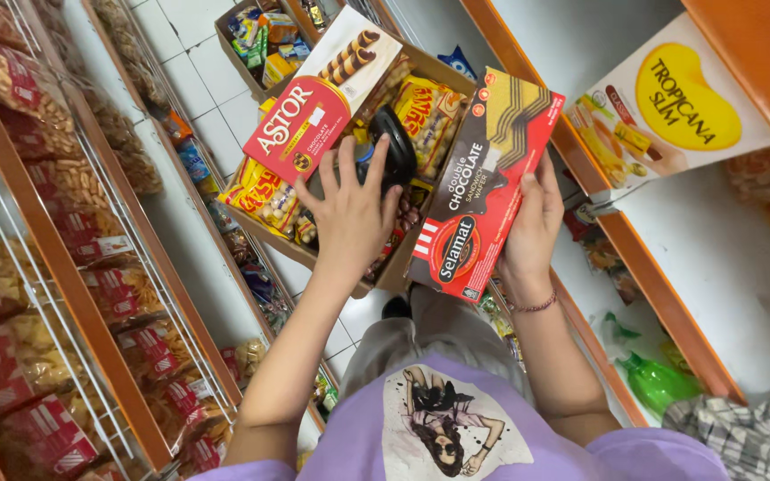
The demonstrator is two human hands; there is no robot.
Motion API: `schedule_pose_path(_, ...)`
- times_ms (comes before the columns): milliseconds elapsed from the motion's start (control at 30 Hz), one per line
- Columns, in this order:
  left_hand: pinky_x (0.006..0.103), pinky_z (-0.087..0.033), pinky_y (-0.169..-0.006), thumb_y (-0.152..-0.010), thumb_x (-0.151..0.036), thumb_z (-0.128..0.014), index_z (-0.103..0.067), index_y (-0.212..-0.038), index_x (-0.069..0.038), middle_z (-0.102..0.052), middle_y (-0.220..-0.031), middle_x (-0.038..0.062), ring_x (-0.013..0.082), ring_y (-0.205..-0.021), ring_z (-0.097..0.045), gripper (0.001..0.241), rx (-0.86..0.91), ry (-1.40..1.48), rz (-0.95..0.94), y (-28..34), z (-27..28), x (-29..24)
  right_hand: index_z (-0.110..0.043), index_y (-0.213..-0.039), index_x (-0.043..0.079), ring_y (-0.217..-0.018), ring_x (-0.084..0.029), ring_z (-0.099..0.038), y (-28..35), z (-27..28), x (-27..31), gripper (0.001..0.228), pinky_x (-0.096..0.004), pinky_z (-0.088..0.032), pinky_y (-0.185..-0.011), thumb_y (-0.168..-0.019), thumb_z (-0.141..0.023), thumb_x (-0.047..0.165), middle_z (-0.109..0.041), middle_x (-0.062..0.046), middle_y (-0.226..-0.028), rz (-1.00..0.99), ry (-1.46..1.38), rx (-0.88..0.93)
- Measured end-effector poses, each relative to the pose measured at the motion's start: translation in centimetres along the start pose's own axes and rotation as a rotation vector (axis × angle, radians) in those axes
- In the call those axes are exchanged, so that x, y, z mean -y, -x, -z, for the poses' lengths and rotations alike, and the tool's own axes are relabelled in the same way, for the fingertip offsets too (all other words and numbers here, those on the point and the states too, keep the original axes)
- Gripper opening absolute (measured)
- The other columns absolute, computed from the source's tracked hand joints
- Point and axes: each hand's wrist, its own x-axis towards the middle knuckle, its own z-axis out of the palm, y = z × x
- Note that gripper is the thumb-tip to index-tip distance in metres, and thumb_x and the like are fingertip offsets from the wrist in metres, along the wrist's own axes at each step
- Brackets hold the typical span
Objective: The person wipes different sides of various snack boxes with a cloth before scanning them with a handheld scanner and placing them onto a shelf.
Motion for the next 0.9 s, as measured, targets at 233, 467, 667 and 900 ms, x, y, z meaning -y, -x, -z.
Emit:
schedule_pose_path(233, 0.0698, -0.021, -0.11, -0.096, -0.035, -0.068, -0.044, -0.156, -0.02, -0.046, -0.15, 0.018, 0.0347, -0.138, -0.041, 0.066, -0.081, 0.034, -0.03, 1.2, 0.6, -0.2, -0.038, -0.156, -0.004, -0.117, -0.017, -0.066, 1.8, -0.4, -0.7, 0.048, -0.032, -0.057, -0.102, -0.11, -0.041, 0.01, -0.062, -0.014, -0.14, -0.027, -0.03, -0.055)
schedule_pose_path(467, 0.0286, -0.054, -0.093, -0.098, -0.01, -0.065, -0.032, -0.161, -0.006, -0.071, -0.115, 0.008, 0.0153, -0.106, -0.068, 0.072, 0.623, 1.374, 0.179, 4.7, 5.1, -3.3, -0.042, -0.152, -0.002, -0.11, -0.016, -0.068, 5.9, 0.2, 2.2, 0.045, -0.031, -0.059, -0.095, -0.111, -0.041, 0.015, -0.064, -0.012, -0.133, -0.104, 0.013, -0.136)
schedule_pose_path(667, 0.0283, -0.057, -0.087, -0.088, -0.001, -0.076, -0.026, -0.164, -0.004, -0.068, -0.115, 0.011, 0.0155, -0.105, -0.069, 0.09, 0.753, 1.688, 0.074, 7.2, 7.2, -6.1, -0.038, -0.15, 0.002, -0.116, -0.015, -0.065, 11.1, 2.3, 6.4, 0.044, -0.032, -0.058, -0.098, -0.11, -0.045, 0.019, -0.06, -0.011, -0.137, -0.099, 0.013, -0.161)
schedule_pose_path(900, 0.0312, -0.059, -0.089, -0.084, -0.007, -0.083, -0.018, -0.158, -0.011, -0.066, -0.13, 0.013, 0.0186, -0.112, -0.07, 0.098, 0.995, 1.792, -0.133, 9.9, 8.0, -10.7, -0.039, -0.144, 0.004, -0.113, -0.016, -0.065, 17.8, 5.9, 11.9, 0.041, -0.032, -0.058, -0.093, -0.109, -0.049, 0.024, -0.061, -0.012, -0.133, -0.011, 0.064, -0.215)
